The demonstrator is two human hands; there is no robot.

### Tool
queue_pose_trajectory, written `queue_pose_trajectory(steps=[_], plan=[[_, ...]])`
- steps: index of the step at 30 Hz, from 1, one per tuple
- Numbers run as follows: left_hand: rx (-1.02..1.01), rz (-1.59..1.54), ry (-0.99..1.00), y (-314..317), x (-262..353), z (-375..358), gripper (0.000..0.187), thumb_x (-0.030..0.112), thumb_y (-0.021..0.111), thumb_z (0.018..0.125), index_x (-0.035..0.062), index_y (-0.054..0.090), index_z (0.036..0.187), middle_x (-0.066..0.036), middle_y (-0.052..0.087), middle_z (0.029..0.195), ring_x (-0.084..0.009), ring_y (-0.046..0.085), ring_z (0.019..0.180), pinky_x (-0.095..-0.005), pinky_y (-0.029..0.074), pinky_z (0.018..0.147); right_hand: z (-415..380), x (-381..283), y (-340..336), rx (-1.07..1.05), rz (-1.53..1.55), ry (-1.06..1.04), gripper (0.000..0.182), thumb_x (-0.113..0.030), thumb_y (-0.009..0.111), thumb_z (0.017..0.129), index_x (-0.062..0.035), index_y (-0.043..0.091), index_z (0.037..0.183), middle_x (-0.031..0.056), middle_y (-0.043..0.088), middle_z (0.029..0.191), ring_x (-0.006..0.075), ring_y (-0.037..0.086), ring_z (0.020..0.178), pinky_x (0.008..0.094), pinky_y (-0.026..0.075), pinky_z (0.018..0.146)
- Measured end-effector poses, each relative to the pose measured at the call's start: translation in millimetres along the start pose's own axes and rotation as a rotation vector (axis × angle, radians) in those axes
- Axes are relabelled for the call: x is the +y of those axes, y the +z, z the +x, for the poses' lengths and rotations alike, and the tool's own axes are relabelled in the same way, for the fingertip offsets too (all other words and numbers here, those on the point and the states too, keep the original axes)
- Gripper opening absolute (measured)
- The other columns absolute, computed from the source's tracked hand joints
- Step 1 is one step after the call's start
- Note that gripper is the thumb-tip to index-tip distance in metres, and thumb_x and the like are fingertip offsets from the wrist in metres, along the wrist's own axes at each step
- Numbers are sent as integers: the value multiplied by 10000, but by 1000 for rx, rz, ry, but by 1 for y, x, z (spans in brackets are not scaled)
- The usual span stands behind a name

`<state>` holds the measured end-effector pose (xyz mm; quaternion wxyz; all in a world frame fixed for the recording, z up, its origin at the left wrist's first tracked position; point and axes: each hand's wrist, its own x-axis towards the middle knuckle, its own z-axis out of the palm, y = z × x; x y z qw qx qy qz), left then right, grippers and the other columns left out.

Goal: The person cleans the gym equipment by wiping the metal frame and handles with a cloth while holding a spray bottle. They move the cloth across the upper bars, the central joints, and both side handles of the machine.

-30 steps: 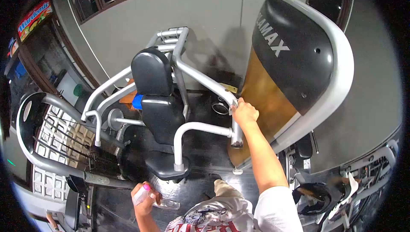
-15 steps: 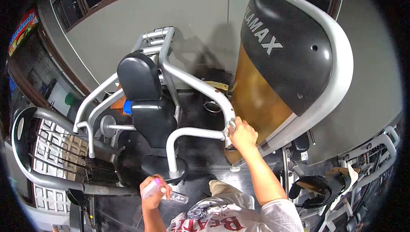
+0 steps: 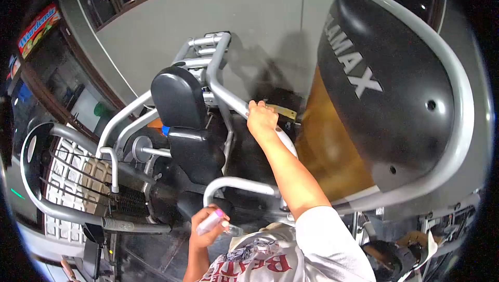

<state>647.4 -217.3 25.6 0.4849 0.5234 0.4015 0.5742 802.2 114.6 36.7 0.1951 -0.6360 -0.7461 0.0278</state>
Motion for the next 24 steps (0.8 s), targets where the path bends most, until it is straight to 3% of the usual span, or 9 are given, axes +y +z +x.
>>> queue_pose_trajectory(steps=[2, 6, 9, 13, 14, 17, 19, 23, 24], plan=[[-26, 127, 49, 1, 2, 3, 224, -34, 784, 793, 13, 671, 981, -85, 686, 921, -178, 653, 824, -314, 504, 735, 19, -14, 5, -2, 14, -34, 269, -298, 642, 943, -113, 656, 1138, 144, 662, 1150, 399, 673, 1054, 536, 546, 856], [-34, 224, -19, 6, 9, 6, 191, -8, 790, 809, 10, 681, 965, -78, 674, 882, -155, 634, 789, -284, 470, 701, 40, -39, 16, -29, -74, -93, 270, -302, 616, 961, -143, 667, 1173, 118, 657, 1158, 361, 660, 1067, 525, 526, 871], [-17, 324, 39, 7, 2, 12, 196, -10, 788, 803, 7, 682, 967, -84, 667, 861, -161, 636, 783, -277, 470, 682, 49, -44, 19, -62, -96, -102, 283, -320, 612, 974, -163, 663, 1204, 111, 655, 1177, 349, 659, 1088, 527, 520, 886], [7, 699, 232, 5, -17, 18, 247, 98, 816, 784, 75, 697, 999, -55, 687, 866, -233, 667, 794, -411, 441, 913, 46, -38, 9, -109, -25, -75, 331, -373, 619, 978, -159, 633, 1231, 125, 641, 1231, 385, 647, 1134, 548, 515, 922], [-10, 756, 214, 8, -22, 17, 265, 173, 830, 774, 116, 701, 999, -30, 699, 892, -229, 677, 825, -480, 347, 1004, 40, -34, 5, -107, 8, -74, 344, -383, 623, 975, -155, 626, 1232, 127, 639, 1234, 394, 643, 1140, 555, 514, 928], [-56, 1030, 440, 10, -29, 15, 234, 209, 817, 772, 147, 697, 963, -10, 704, 917, -198, 677, 833, -538, 319, 980, 20, -22, -11, -123, 56, -36, 366, -405, 622, 975, -142, 599, 1228, 154, 649, 1219, 415, 644, 1141, 571, 522, 916], [-58, 1114, 446, 4, -25, 17, 228, 261, 789, 792, 173, 706, 985, 14, 699, 892, -180, 682, 839, -552, 329, 949, -1, -9, -18, -134, 17, 0, 366, -405, 620, 972, -157, 602, 1240, 160, 656, 1211, 408, 652, 1133, 562, 533, 903], [-43, 1006, 432, -12, -30, 22, 218, 269, 784, 805, 128, 694, 944, -46, 714, 874, -250, 700, 814, -581, 307, 1031, -48, 15, -24, -59, -105, 51, 354, -389, 611, 972, -174, 613, 1254, 169, 660, 1193, 403, 665, 1112, 547, 546, 893], [-44, 1016, 445, -12, -29, 22, 241, 276, 780, 808, 117, 678, 959, -52, 714, 880, -259, 701, 822, -553, 341, 1012, -59, 19, -29, -60, -133, 77, 350, -382, 608, 972, -179, 616, 1257, 173, 659, 1190, 403, 668, 1106, 545, 548, 890]])
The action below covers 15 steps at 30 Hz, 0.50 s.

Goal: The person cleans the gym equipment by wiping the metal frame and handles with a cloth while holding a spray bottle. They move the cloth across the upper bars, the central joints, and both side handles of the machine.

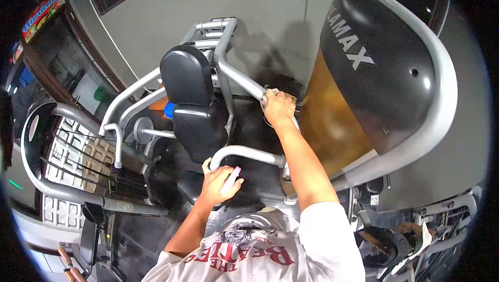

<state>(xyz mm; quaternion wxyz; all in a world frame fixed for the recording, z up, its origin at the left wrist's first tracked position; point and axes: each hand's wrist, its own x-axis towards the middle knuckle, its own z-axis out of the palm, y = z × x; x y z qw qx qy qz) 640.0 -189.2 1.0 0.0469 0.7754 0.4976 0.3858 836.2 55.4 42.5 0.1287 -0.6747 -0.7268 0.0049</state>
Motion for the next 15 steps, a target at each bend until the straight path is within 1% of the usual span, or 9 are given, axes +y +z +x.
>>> queue_pose_trajectory(steps=[3, 4, 7, 8, 9, 11, 12, 15], plan=[[-15, 7, -95, 11, -6, -7, 260, 282, 770, 814, 115, 655, 976, -55, 709, 873, -264, 700, 821, -518, 380, 977, -38, 15, -11, 7, -15, 82, 324, -361, 610, 971, -196, 632, 1249, 190, 656, 1192, 404, 673, 1092, 529, 559, 872], [34, 62, -26, 13, -7, -7, 255, 266, 755, 815, 116, 638, 985, -53, 689, 846, -273, 690, 799, -494, 408, 881, -50, 20, -13, 3, -14, 115, 334, -368, 613, 970, -189, 626, 1251, 189, 658, 1185, 406, 677, 1082, 524, 560, 869], [37, 113, -35, 16, -8, -9, 223, 248, 732, 819, 120, 640, 977, -50, 672, 824, -283, 678, 776, -481, 398, 805, -86, 31, -21, -11, -9, 218, 367, -385, 611, 967, -172, 606, 1265, 196, 675, 1164, 415, 689, 1061, 520, 560, 872], [34, 145, -28, 19, -10, -11, 209, 240, 717, 817, 119, 645, 971, -46, 661, 805, -278, 672, 757, -466, 387, 753, -100, 33, -24, -23, -10, 254, 378, -389, 608, 966, -167, 598, 1272, 201, 683, 1157, 418, 694, 1056, 520, 559, 875], [62, 187, 40, 13, -3, -7, 202, 252, 713, 818, 117, 643, 952, -47, 661, 797, -277, 676, 762, -465, 392, 751, -114, 35, -27, -34, 10, 283, 384, -392, 604, 965, -162, 592, 1272, 208, 691, 1148, 419, 697, 1054, 523, 557, 878], [11, 140, -48, 19, -11, -14, 250, 264, 733, 815, 98, 657, 986, -71, 678, 856, -308, 676, 802, -469, 412, 777, -138, 36, -35, -49, 44, 330, 396, -398, 597, 964, -152, 580, 1274, 221, 708, 1128, 423, 704, 1050, 529, 554, 885], [-22, 149, -68, 17, -9, -14, 256, 275, 728, 818, 93, 654, 982, -78, 685, 866, -310, 683, 819, -475, 410, 783, -148, 35, -43, -76, 77, 351, 394, -397, 588, 963, -128, 572, 1251, 245, 717, 1114, 422, 707, 1053, 535, 548, 901], [-3, 111, -60, 18, -12, -15, 263, 285, 728, 817, 90, 650, 976, -82, 694, 879, -311, 690, 841, -482, 405, 791, -178, 36, -44, -97, 59, 373, 396, -401, 585, 968, -105, 566, 1229, 243, 722, 1097, 428, 706, 1045, 544, 547, 903]])
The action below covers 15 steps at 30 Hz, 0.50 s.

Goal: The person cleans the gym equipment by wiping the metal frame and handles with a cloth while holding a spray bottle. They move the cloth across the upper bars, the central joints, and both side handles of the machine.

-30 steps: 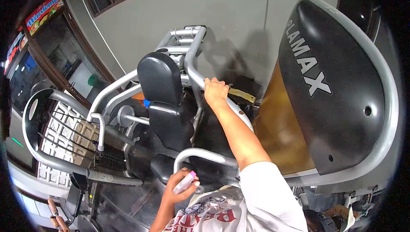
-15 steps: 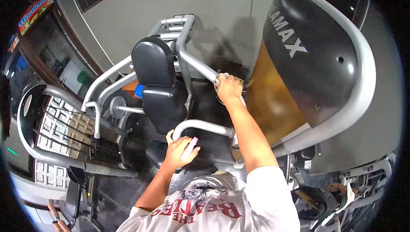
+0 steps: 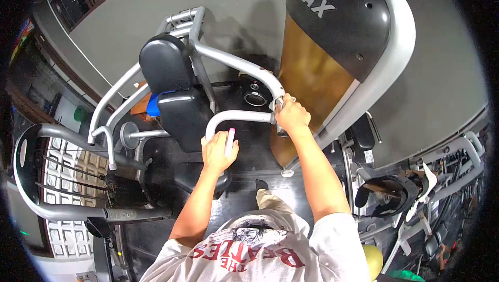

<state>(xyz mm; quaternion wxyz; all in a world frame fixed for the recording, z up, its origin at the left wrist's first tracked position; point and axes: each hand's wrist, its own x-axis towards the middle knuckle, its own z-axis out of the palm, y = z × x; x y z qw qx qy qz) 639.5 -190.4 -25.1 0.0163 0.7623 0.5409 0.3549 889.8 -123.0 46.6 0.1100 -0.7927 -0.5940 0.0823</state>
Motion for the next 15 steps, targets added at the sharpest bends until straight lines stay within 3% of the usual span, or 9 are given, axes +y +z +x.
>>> queue_pose_trajectory(steps=[5, 15], plan=[[20, -36, 22, -4, 2, 1, 278, 292, 736, 811, 85, 646, 976, -82, 699, 882, -313, 693, 840, -483, 403, 817, -23, 9, -1, -28, 32, -3, 383, -397, 585, 977, -88, 558, 1201, 229, 726, 1088, 424, 708, 1035, 541, 551, 894], [3, -2, -17, -1, 6, 4, 209, 250, 723, 803, 105, 641, 930, -74, 704, 835, -293, 693, 792, -473, 395, 833, 34, -11, -7, -8, 11, -33, 404, -356, 619, 970, -56, 541, 1229, 224, 727, 1084, 417, 703, 1060, 548, 533, 909]])
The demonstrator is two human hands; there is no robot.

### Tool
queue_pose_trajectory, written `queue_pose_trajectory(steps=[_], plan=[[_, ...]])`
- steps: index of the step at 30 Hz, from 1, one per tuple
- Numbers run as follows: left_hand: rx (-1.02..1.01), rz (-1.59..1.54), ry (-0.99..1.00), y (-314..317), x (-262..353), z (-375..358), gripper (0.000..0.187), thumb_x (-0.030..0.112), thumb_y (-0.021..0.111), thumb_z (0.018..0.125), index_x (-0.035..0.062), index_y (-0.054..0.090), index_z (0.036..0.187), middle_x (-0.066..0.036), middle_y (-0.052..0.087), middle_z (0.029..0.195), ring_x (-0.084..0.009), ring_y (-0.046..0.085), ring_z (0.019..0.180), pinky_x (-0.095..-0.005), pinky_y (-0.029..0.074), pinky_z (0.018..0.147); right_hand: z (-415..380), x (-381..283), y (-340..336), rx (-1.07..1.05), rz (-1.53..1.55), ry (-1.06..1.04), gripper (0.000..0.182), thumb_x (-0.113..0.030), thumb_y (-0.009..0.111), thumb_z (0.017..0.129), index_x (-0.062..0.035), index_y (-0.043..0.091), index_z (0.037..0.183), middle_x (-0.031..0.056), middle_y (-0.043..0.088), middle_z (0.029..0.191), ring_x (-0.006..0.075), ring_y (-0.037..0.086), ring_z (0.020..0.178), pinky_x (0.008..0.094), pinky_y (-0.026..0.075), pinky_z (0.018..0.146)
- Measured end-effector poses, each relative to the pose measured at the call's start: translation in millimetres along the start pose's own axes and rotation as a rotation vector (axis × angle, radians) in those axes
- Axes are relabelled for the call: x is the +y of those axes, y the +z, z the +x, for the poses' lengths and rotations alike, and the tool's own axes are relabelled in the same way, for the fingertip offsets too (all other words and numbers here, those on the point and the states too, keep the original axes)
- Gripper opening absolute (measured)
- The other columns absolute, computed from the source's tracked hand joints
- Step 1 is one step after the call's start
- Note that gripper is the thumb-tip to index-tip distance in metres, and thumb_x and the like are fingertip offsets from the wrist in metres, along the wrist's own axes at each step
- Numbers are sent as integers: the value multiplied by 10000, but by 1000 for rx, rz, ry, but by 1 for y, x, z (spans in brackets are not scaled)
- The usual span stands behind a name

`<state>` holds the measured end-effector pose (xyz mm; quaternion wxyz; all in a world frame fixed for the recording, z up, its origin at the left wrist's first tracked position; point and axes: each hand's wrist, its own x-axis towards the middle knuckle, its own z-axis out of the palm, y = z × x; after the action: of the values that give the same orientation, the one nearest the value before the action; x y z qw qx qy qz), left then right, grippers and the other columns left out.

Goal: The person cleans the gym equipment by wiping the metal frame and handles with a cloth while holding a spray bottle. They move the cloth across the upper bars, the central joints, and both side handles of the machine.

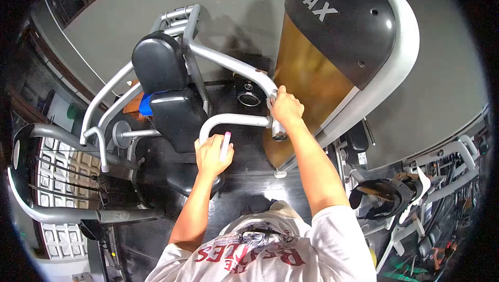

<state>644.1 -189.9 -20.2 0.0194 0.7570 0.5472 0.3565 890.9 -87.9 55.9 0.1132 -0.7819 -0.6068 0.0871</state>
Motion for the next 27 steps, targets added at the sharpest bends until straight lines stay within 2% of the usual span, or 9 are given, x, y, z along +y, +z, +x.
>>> queue_pose_trajectory(steps=[5, 8, 11, 13, 17, 20, 24, 25, 27], plan=[[-14, 46, -45, 0, 6, 4, 190, 250, 707, 814, 100, 636, 907, -79, 714, 834, -293, 701, 795, -477, 398, 835, 43, -5, 6, 24, 49, 2, 402, -379, 602, 981, -67, 542, 1227, 222, 721, 1119, 416, 694, 1084, 546, 527, 925], [11, 44, -64, 1, 8, 3, 224, 261, 729, 806, 115, 675, 966, -76, 707, 858, -319, 685, 821, -469, 428, 813, 43, 4, 3, -13, 67, -60, 400, -382, 608, 972, -83, 548, 1231, 224, 715, 1134, 415, 686, 1102, 548, 525, 933], [15, 69, -65, 2, 10, 1, 246, 282, 730, 811, 115, 692, 988, -76, 722, 910, -309, 693, 845, -471, 429, 826, 22, 27, -12, -92, 106, -154, 374, -381, 654, 932, -137, 584, 1206, 195, 719, 1145, 414, 680, 1103, 554, 522, 928], [15, 116, -97, 0, 23, 7, 210, 291, 723, 815, 129, 660, 933, -58, 710, 840, -292, 689, 806, -463, 415, 820, -4, 50, -13, -122, 166, -217, 374, -375, 684, 915, -152, 589, 1199, 189, 727, 1131, 421, 679, 1099, 560, 522, 913], [99, 89, -125, 6, 27, 9, 234, 321, 736, 811, 133, 670, 933, -50, 717, 838, -288, 684, 777, -456, 410, 794, -50, 74, -2, -141, 400, -140, 382, -374, 732, 895, -135, 582, 1152, 185, 730, 1091, 433, 665, 1100, 550, 520, 893], [93, 125, -119, 10, 23, 7, 255, 332, 740, 810, 131, 677, 952, -51, 724, 843, -291, 684, 752, -459, 410, 775, -43, 67, -8, -169, 318, -137, 415, -356, 721, 897, -134, 569, 1213, 168, 732, 1111, 414, 677, 1098, 548, 529, 892], [158, 144, -92, 19, 17, 6, 261, 316, 735, 819, 116, 674, 976, -56, 722, 841, -303, 688, 763, -468, 415, 778, 1, 51, 11, 23, 358, -219, 420, -310, 719, 890, -129, 550, 1229, 162, 692, 1193, 409, 666, 1111, 548, 533, 877], [200, 146, -50, 19, 18, 7, 256, 305, 734, 824, 106, 672, 973, -65, 717, 839, -310, 685, 765, -472, 418, 777, 14, 42, 13, 64, 351, -259, 398, -241, 709, 878, -120, 557, 1226, 163, 687, 1147, 407, 675, 1068, 554, 535, 866], [154, 141, -128, 15, 22, 5, 233, 272, 742, 815, 102, 674, 959, -73, 712, 838, -315, 678, 759, -457, 425, 778, 37, 25, 21, 128, 293, -292, 385, -251, 722, 880, -108, 554, 1195, 164, 692, 1140, 405, 672, 1083, 553, 534, 870]])
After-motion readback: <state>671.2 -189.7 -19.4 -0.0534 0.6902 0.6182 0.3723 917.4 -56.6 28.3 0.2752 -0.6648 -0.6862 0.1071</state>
